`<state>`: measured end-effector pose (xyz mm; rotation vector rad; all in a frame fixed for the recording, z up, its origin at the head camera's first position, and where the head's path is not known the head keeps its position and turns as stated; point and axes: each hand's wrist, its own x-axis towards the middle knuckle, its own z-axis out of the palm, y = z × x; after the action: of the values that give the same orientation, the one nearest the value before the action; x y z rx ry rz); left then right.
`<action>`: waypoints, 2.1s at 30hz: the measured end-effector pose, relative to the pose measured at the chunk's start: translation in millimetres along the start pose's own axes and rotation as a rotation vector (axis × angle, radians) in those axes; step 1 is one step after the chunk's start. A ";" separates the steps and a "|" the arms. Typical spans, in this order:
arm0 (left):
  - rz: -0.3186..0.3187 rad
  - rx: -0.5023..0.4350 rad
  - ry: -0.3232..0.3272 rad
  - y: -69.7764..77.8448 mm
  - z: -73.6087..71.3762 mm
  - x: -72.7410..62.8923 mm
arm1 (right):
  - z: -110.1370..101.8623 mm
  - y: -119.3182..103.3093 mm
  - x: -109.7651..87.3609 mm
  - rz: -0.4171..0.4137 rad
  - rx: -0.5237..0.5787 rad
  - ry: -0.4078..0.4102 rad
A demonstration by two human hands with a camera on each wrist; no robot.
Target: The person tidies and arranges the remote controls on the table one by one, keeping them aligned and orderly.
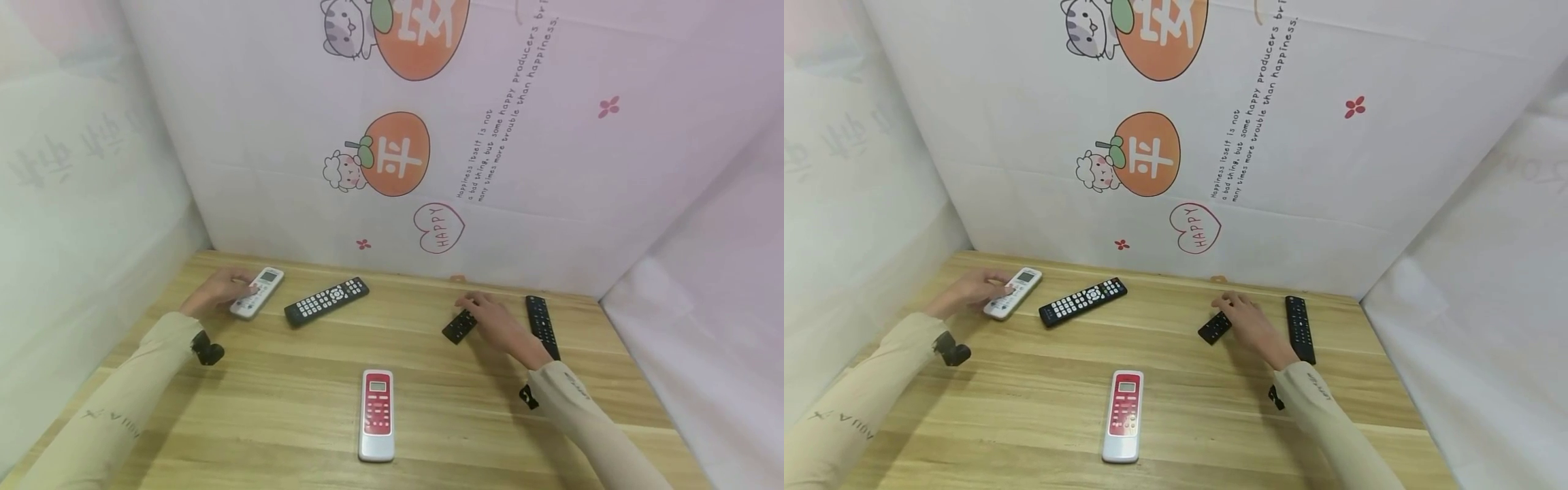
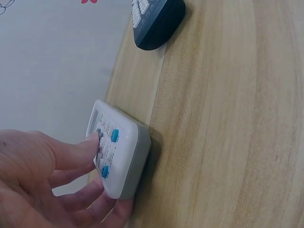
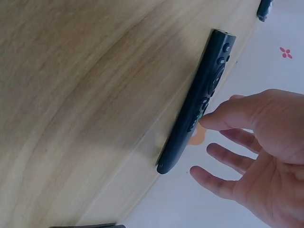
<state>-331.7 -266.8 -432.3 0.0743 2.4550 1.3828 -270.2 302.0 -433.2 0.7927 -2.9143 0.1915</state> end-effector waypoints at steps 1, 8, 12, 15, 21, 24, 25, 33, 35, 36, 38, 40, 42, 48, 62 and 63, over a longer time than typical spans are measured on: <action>0.002 -0.010 -0.004 0.1 0.1 -0.7 | 0.2 -0.2 0.4 -0.004 -0.005 -0.009; -0.032 0.006 -0.011 1.2 0.0 -1.6 | 1.4 3.2 4.4 -0.030 0.006 -0.059; -0.045 0.027 -0.003 0.3 0.5 -0.2 | 2.7 7.2 7.6 -0.060 -0.019 -0.079; -0.049 0.005 -0.013 0.1 -0.1 -0.2 | 0.6 8.5 10.2 -0.068 -0.050 -0.114; -0.051 0.020 -0.009 -2.4 -0.4 2.7 | -10.8 10.0 16.0 -0.007 -0.035 -0.219; -0.068 0.017 -0.010 -3.9 -0.4 4.1 | -12.3 10.5 17.8 0.027 -0.003 -0.266; -0.074 0.011 -0.010 -3.6 -0.5 3.9 | -11.9 11.1 18.5 0.030 0.006 -0.274; -0.050 0.039 -0.012 -2.1 -0.2 1.5 | -10.5 14.9 18.4 0.030 0.232 -0.314; -0.052 0.052 -0.009 -1.8 0.1 1.7 | -11.8 16.0 19.7 0.072 0.331 -0.351; -0.054 0.047 -0.008 -1.9 0.0 2.2 | -12.3 16.6 20.6 0.090 0.372 -0.371; -0.063 0.044 -0.003 -2.2 -0.5 3.2 | -13.6 17.3 22.0 0.135 0.454 -0.412; -0.072 0.037 0.002 -2.3 -0.8 3.6 | -15.0 16.6 21.9 0.185 0.546 -0.441; -0.079 0.031 0.003 -2.0 -0.9 3.5 | -15.4 14.9 20.6 0.225 0.628 -0.459; -0.085 0.028 -0.004 0.2 0.7 -0.3 | -11.8 8.3 15.0 0.327 0.796 -0.441; -0.051 0.068 0.023 -4.5 1.7 1.2 | -6.5 -11.6 12.0 0.506 0.954 -0.303; -0.049 0.061 0.021 -4.9 1.5 0.3 | -6.2 -12.8 11.0 0.505 0.966 -0.298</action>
<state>-331.0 -268.1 -437.2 0.0143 2.4990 1.2949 -272.6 286.5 -424.4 0.0959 -3.1433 1.7303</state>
